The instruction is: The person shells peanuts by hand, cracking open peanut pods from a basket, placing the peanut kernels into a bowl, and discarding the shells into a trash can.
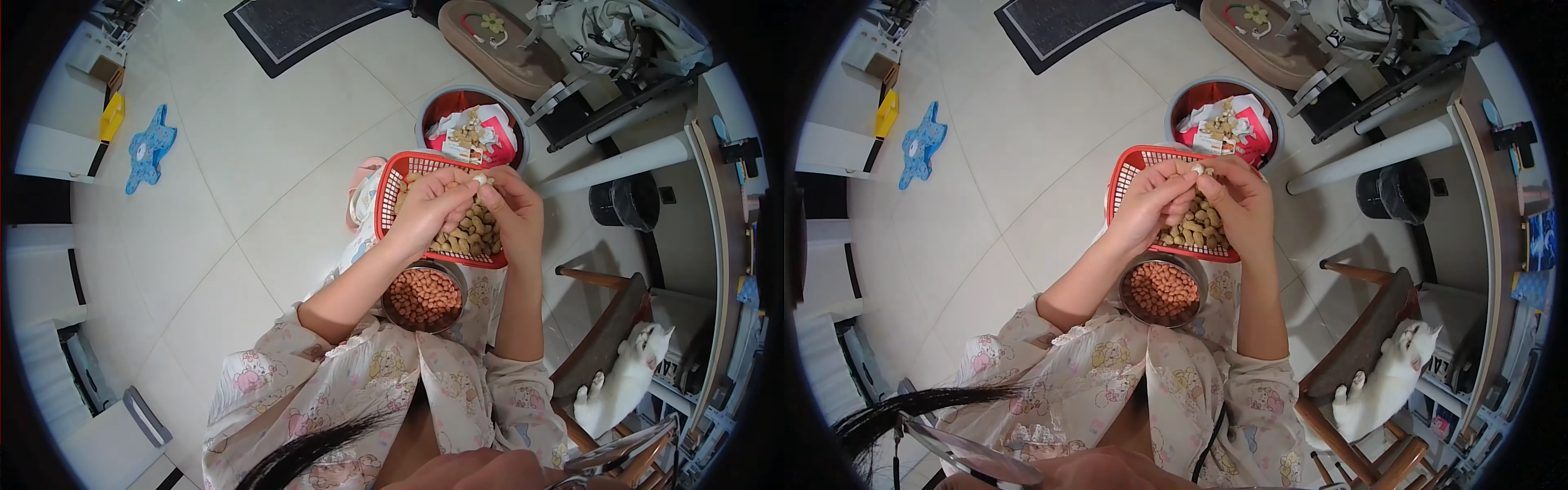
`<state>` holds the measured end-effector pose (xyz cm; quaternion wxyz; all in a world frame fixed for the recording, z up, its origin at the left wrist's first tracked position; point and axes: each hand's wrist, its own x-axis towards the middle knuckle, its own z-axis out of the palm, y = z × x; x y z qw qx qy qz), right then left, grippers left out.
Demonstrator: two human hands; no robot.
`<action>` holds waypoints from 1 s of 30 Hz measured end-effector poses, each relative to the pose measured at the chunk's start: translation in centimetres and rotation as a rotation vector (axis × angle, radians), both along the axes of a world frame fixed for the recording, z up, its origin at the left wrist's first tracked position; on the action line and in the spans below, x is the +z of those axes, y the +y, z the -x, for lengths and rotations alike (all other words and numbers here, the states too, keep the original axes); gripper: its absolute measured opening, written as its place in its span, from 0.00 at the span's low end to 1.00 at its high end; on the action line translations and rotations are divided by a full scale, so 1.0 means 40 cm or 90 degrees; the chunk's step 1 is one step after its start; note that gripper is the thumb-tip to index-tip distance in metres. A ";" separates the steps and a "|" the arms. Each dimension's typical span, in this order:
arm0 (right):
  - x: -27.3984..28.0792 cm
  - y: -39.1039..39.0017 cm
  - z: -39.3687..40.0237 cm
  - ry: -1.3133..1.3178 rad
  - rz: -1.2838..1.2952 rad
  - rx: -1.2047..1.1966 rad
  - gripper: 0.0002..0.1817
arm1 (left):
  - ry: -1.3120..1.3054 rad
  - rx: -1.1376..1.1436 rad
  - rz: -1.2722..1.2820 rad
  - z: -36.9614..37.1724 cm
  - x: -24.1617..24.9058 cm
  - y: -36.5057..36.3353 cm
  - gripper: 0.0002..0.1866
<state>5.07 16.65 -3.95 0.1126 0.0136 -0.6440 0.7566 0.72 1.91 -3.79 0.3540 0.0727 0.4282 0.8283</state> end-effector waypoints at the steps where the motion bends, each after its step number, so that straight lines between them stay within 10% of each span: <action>1: -0.005 0.001 -0.001 0.018 -0.050 -0.019 0.09 | -0.031 -0.016 -0.013 0.002 0.001 -0.001 0.06; 8: 0.053 -0.002 -0.009 0.172 -0.536 -0.109 0.10 | -0.203 -0.085 -0.099 0.016 -0.012 -0.023 0.04; 21: 0.040 0.020 0.044 0.063 -0.368 -0.170 0.08 | -0.165 -0.113 -0.096 0.028 -0.055 -0.018 0.07; 27: 0.050 0.103 0.156 0.182 -0.877 -0.410 0.10 | -0.166 -0.085 -0.122 0.031 -0.056 -0.019 0.05; 30: 0.081 0.054 0.098 0.080 -0.595 -0.225 0.09 | -0.166 -0.036 -0.113 0.033 -0.028 -0.024 0.04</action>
